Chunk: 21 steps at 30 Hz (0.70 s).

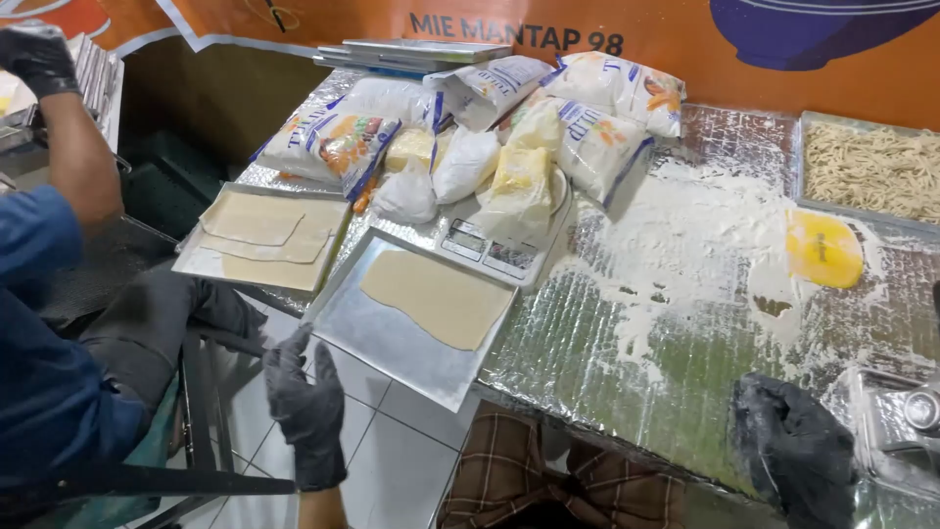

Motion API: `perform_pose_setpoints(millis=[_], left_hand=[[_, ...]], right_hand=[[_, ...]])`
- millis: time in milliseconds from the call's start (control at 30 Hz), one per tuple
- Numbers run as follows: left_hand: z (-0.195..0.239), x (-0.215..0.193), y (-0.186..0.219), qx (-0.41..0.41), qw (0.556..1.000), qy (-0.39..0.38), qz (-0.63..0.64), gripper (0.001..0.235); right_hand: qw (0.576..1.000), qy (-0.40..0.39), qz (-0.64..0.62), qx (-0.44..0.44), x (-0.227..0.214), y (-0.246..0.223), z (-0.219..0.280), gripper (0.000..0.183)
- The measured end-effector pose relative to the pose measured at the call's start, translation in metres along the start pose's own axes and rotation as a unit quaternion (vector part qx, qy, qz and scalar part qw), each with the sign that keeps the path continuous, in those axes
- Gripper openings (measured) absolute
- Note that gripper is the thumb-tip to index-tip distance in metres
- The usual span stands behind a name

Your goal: Preparing dough and using a manual machine to cut it into noodles.

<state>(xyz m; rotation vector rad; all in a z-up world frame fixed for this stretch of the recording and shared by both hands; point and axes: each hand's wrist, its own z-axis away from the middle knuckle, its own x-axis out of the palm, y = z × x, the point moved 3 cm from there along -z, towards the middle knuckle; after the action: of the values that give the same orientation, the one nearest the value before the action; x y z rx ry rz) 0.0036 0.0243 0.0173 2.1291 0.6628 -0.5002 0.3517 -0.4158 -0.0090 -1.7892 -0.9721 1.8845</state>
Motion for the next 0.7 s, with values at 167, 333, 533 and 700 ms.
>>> perform_pose_setpoints(millis=[167,333,533,700], left_hand=[[-0.015,0.033,0.006,0.144,0.989,-0.021,0.022,0.028],[-0.051,0.118,-0.002,0.123,0.966,-0.218,-0.059,0.053],[-0.079,0.202,-0.02,0.12,0.917,-0.305,-0.228,0.101],[-0.088,0.192,-0.009,0.089,0.944,-0.273,-0.164,0.099]], right_hand=[[1.0,0.007,-0.011,0.027,0.007,-0.002,-0.004,0.027],[0.998,-0.014,-0.057,0.004,0.028,0.052,-0.029,0.025],[0.998,-0.013,0.019,0.064,0.017,0.016,-0.02,0.029],[0.986,-0.068,-0.151,-0.023,0.051,0.096,-0.052,0.034]])
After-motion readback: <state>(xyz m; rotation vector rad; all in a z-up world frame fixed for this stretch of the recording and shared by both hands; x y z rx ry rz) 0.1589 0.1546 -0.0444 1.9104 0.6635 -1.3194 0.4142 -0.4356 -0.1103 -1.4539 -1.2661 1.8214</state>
